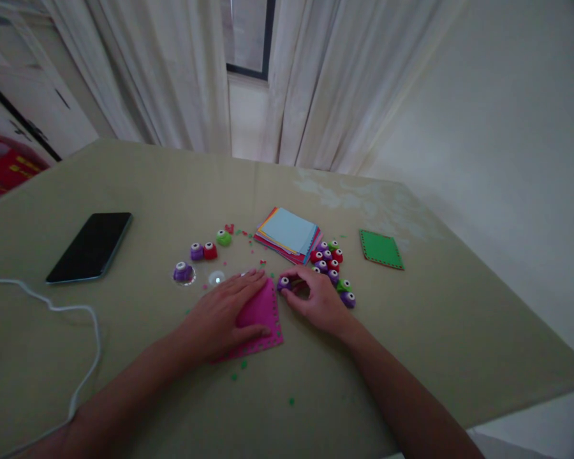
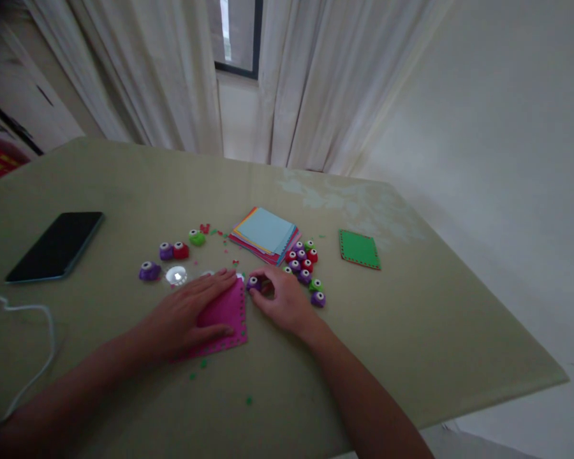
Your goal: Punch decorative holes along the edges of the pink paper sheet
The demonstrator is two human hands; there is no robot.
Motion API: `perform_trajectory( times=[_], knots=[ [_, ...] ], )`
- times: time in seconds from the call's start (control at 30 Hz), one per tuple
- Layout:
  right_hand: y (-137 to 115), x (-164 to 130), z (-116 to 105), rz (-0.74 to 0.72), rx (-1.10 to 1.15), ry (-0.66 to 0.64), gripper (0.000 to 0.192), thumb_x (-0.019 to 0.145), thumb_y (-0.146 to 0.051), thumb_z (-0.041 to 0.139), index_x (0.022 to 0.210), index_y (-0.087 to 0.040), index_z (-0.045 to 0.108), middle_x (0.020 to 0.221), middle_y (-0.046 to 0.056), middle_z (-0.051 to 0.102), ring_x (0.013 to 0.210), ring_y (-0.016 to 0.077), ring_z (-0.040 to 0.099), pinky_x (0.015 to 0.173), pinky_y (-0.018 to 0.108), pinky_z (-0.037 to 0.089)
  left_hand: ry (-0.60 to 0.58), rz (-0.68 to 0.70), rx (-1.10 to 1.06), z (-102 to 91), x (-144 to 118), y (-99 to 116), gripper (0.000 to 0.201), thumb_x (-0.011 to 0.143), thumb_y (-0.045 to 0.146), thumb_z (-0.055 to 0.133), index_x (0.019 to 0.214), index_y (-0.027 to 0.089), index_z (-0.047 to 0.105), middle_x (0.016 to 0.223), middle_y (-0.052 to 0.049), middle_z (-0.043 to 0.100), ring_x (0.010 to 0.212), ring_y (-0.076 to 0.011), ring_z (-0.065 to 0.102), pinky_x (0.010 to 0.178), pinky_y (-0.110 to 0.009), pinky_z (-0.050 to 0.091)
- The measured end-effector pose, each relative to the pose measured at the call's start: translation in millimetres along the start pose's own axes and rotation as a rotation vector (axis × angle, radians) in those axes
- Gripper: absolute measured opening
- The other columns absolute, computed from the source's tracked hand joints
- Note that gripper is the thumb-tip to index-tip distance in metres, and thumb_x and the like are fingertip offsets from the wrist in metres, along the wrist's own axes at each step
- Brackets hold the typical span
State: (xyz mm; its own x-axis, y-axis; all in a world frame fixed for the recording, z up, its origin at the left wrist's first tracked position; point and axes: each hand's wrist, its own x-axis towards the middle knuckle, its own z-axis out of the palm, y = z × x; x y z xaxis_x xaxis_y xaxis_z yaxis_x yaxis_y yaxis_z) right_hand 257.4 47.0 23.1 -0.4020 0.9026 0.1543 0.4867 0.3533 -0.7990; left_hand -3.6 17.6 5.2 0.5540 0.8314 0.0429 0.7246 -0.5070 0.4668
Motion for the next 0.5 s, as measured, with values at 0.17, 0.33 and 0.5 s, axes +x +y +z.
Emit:
perform_trajectory(
  times=[0.17,0.33,0.5],
  knots=[
    [-2.1,-0.5,1.6,-0.013,0.025,-0.008,0.025,0.093,-0.019,0.072,0.118,-0.02,0.074,0.109,0.006,0.079,0.09,0.0191,0.075,0.084,0.032,0.062,0.009,-0.001,-0.002,0.4,0.3,0.4,0.091,0.096,0.065,0.07,0.17,0.025,0.036,0.174,-0.01,0.038,0.158,-0.0335,0.042,0.131,-0.053,0.034],
    [-3.0,0.0,3.0,-0.015,0.038,-0.001,0.024,0.093,-0.021,0.074,0.117,-0.02,0.075,0.108,0.006,0.08,0.091,0.0198,0.076,0.085,0.033,0.062,0.015,0.011,-0.012,0.1,0.6,0.3,0.09,0.096,0.064,0.07,0.17,0.027,0.036,0.174,-0.01,0.038,0.157,-0.0336,0.043,0.131,-0.053,0.034],
    [-1.8,-0.3,1.8,-0.03,0.054,-0.009,0.024,0.092,-0.021,0.075,0.116,-0.02,0.075,0.107,0.006,0.08,0.091,0.02,0.076,0.086,0.033,0.062,0.002,0.01,0.004,-2.4,1.3,2.5,0.087,0.098,0.067,0.066,0.168,0.024,0.039,0.173,-0.011,0.038,0.158,-0.0329,0.043,0.13,-0.053,0.034]
  ],
)
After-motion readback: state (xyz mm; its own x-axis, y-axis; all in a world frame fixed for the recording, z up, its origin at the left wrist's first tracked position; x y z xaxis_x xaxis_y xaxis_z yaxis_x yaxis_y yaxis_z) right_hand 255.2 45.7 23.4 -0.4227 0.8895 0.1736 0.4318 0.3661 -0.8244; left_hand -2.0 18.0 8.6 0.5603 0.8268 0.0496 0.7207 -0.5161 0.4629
